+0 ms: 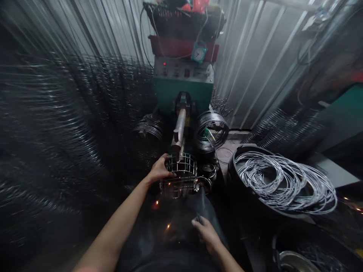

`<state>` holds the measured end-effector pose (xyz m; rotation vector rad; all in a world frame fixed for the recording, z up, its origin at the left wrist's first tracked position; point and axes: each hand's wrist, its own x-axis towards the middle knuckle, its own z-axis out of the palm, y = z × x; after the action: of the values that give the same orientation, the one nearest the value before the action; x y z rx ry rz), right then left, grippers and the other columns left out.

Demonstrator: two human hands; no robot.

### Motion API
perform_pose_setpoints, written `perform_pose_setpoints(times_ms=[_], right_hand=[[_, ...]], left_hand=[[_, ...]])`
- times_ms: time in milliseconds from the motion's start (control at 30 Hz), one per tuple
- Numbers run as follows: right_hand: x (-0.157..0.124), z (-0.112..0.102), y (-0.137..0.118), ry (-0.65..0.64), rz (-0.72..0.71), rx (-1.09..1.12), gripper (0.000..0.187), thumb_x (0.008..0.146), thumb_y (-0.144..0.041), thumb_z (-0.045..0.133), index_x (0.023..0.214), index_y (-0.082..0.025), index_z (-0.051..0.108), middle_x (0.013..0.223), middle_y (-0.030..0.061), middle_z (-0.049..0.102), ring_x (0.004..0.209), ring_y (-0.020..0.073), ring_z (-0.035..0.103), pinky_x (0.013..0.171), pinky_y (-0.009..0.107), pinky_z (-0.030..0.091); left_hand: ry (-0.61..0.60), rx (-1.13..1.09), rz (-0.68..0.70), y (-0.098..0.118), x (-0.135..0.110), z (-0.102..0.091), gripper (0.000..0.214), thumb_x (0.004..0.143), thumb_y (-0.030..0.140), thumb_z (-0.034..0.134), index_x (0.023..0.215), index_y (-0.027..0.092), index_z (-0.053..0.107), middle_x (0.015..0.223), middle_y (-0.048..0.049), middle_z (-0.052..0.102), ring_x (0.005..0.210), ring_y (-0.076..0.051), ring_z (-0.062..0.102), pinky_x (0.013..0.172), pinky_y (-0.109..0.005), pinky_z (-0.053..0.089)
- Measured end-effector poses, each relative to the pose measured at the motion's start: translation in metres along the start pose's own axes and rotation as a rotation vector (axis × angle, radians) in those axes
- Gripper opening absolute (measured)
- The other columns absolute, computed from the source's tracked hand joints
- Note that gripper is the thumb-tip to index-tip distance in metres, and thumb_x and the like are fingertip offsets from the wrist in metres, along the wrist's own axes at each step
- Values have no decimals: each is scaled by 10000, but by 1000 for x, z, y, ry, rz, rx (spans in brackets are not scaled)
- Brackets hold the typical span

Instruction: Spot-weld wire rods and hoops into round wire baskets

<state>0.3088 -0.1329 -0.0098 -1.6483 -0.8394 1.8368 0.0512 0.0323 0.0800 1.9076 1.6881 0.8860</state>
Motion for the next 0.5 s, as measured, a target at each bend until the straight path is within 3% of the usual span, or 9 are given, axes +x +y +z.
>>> perform_pose_setpoints(times_ms=[167, 233, 333, 433, 500], right_hand=[[-6, 2, 12, 70, -87, -185, 254, 583, -486, 637, 605, -260, 526, 435, -78, 305, 343, 84, 236, 353, 213, 169], [-6, 3, 18, 97, -153, -217, 233, 600, -486, 629, 584, -268, 547, 449, -57, 359, 367, 117, 322, 360, 236, 222], [-4, 2, 17, 132, -270, -252, 286, 616, -523, 634, 594, -241, 596, 509, -26, 495, 505, 168, 508, 471, 275, 400], [0, -2, -6, 139, -452, -316, 375, 642, -572, 628, 650, -198, 659, 641, 24, 637, 677, 218, 607, 679, 321, 485], [6, -4, -35, 132, -613, -371, 391, 703, -557, 605, 751, -181, 701, 762, 64, 692, 774, 241, 634, 757, 346, 492]], left_hand=[[-14, 38, 29, 4, -22, 2, 848, 434, 279, 842, 1196, 186, 483, 1381, -122, 396, 1295, -305, 383, 1083, -415, 333], [-17, 53, 35, 6, -24, 2, 842, 444, 270, 837, 1202, 179, 483, 1372, -121, 405, 1296, -302, 383, 1083, -406, 337], [-26, 62, 17, 10, -24, 0, 852, 442, 281, 840, 1207, 171, 483, 1376, -126, 400, 1288, -300, 392, 1069, -392, 355], [-55, 83, 0, 14, -25, -3, 852, 453, 322, 836, 1214, 174, 482, 1380, -132, 401, 1258, -296, 427, 1044, -391, 375], [-80, 113, 15, 14, -27, -7, 884, 454, 362, 837, 1234, 169, 468, 1387, -148, 396, 1266, -306, 415, 1060, -421, 341]])
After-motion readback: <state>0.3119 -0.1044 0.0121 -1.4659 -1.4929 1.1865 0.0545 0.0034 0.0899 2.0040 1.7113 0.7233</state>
